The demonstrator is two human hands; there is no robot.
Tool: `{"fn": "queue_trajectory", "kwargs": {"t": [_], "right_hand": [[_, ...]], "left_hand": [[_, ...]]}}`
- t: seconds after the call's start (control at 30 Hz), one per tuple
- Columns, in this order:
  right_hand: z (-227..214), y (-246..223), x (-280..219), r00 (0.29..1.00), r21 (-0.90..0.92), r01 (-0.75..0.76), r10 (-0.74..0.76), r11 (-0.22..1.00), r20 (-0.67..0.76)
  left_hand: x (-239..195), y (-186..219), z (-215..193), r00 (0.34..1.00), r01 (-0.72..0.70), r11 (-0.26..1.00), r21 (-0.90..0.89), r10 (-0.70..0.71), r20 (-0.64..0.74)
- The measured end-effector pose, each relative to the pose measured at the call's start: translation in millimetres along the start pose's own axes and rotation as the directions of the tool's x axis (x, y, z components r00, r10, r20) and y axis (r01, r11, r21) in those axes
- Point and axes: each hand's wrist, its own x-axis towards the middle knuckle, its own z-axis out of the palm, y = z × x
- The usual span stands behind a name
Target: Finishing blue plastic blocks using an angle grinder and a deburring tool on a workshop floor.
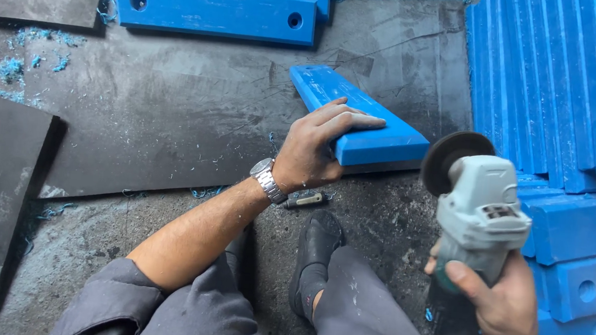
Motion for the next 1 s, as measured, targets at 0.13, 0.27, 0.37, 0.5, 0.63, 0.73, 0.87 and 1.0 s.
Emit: {"fn": "queue_trajectory", "kwargs": {"t": [0.13,0.27,0.37,0.5,0.63,0.73,0.87,1.0], "right_hand": [[-15.2,0.4,-11.1,1.000,-0.033,-0.019,0.018,0.999,-0.015],[-18.3,1.4,-19.1,0.992,-0.033,-0.059,0.063,0.998,0.107],[-24.4,14.1,-24.2,0.969,-0.065,-0.159,0.168,0.985,0.181],[15.1,-30.8,-11.4,0.943,-0.231,-0.140,0.201,0.963,0.267],[24.0,-48.0,-6.3,0.927,-0.388,-0.135,0.254,0.912,0.276],[10.8,-37.1,-8.6,0.923,-0.337,-0.056,0.177,0.940,0.341],[-31.4,-7.2,-22.2,0.900,-0.133,-0.253,0.283,0.958,0.330],[-58.2,6.7,-39.1,0.921,0.177,-0.389,0.374,0.904,0.111]], "left_hand": [[-3.3,3.6,5.4,1.000,0.001,1.000,-0.002,-0.001,0.018],[-8.5,6.5,4.6,1.000,0.001,1.000,0.022,-0.001,0.031],[-7.5,6.1,9.0,0.999,-0.013,1.000,0.018,0.012,0.039],[-10.0,8.2,11.0,0.999,-0.019,1.000,0.015,0.018,0.035],[-12.6,9.8,12.1,0.999,-0.016,1.000,0.005,0.016,0.033],[-13.2,10.4,12.3,0.999,-0.023,1.000,-0.007,0.023,0.043],[-16.3,9.6,11.1,0.998,-0.015,1.000,0.023,0.013,0.069],[-17.3,10.7,13.8,0.995,-0.011,0.999,0.050,0.006,0.097]]}}
